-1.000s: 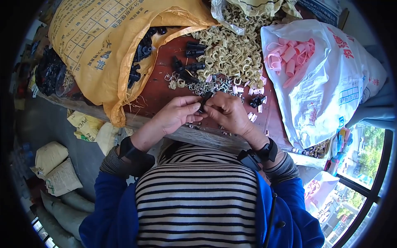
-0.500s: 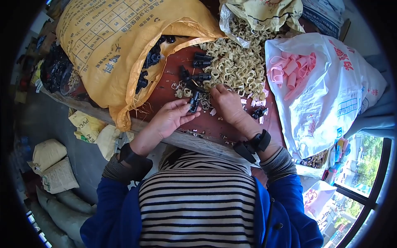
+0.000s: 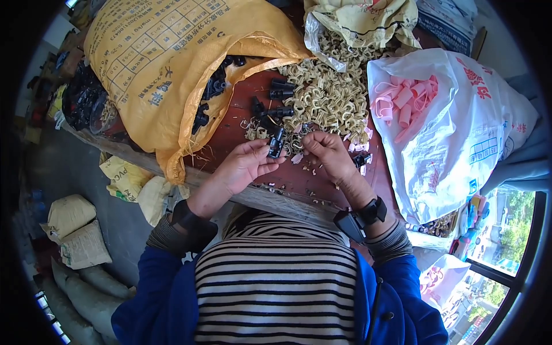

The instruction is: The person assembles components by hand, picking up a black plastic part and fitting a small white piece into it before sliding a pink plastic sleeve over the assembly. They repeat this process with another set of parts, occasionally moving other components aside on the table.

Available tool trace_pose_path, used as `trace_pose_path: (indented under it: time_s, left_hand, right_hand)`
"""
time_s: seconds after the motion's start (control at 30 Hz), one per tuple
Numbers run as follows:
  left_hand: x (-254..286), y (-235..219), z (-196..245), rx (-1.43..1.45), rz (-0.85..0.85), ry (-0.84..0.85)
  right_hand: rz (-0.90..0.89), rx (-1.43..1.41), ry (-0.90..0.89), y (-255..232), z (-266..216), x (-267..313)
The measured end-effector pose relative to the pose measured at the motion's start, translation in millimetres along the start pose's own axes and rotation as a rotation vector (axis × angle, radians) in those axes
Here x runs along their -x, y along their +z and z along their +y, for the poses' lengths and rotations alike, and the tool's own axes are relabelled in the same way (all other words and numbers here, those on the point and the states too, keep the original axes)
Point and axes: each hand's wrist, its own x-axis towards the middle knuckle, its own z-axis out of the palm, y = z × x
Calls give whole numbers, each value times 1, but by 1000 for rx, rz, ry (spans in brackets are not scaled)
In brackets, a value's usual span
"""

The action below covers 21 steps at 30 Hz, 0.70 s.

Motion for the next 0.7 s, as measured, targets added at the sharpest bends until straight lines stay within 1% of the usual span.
trace_pose_path:
  time_s: [0.07,0.1,0.27,0.37,0.47,0.5,0.6,0.7]
  left_hand:
    - [1,3,0,0,-28,-2]
    - [1,5,1,4,-56,-2]
    - [1,12,-2,17,-150,15]
    - [2,11,-4,28,-124,53]
    - [3,13,-5,28,-121,99]
    - [3,14,-4,24,-130,127]
    - [4,16,-5,19,-141,164]
    - [5,17,-7,21,-141,177]
  right_hand:
    - [17,-216,104,8,-5,6]
    - [18,-219,100,9,-3,7]
    - [-19,-176,53,13,2,11]
    - [-17,-174,34,17,2,13]
    - [-47,-113,-61,18,4,14]
    - [-44,-115,-66,19,4,16]
    - [-80,23,-102,22,4,19]
    - [-100,74,-116,21,5,22]
